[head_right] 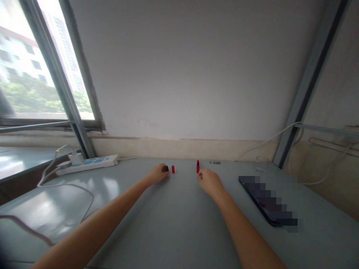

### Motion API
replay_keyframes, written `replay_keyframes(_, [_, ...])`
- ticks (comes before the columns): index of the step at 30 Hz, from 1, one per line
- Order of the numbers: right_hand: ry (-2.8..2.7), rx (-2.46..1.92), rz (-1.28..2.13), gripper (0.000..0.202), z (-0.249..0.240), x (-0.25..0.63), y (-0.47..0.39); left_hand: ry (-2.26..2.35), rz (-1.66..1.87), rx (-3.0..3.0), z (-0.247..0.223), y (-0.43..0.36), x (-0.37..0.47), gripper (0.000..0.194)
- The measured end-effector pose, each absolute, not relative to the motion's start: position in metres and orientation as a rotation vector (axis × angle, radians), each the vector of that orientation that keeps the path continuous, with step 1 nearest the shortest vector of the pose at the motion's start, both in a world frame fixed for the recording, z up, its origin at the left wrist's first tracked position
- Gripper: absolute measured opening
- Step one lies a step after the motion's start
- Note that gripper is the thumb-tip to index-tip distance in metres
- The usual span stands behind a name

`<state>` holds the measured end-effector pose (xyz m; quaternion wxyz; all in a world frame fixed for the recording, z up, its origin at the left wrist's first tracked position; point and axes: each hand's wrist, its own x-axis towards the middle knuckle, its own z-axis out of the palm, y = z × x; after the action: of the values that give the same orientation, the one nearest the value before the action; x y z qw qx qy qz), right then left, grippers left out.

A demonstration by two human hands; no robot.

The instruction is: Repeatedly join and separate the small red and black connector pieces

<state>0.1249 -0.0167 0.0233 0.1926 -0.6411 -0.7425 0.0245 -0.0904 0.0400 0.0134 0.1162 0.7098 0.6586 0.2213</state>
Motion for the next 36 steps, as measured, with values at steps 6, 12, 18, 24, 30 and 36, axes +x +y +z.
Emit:
replay_keyframes(6, [-2.084,-1.788,0.066,0.021,0.021,0.127,-0.015,1.848,0.512,2.200,0.009,0.040,-0.089,0.011])
replay_keyframes(12, [-2.089,-1.822,0.052,0.021,0.019,0.130,-0.014,1.912,0.413,2.167,0.011,0.038,-0.087,0.017])
replay_keyframes(18, [-2.128,-1.921,-0.015,0.023,0.015,0.133,-0.014,1.996,0.331,2.190,0.029,0.025,-0.088,0.024])
replay_keyframes(24, [-2.179,-2.018,-0.018,0.032,0.014,0.133,-0.018,1.776,0.137,2.570,0.048,-0.002,-0.058,0.029])
replay_keyframes(30, [-2.233,-2.017,0.102,0.046,0.006,0.136,-0.013,1.381,0.260,2.876,0.031,-0.003,-0.015,0.045])
replay_keyframes(36, [-2.276,-2.044,0.205,0.053,0.001,0.137,-0.009,1.477,0.321,2.804,0.012,0.012,0.001,0.058])
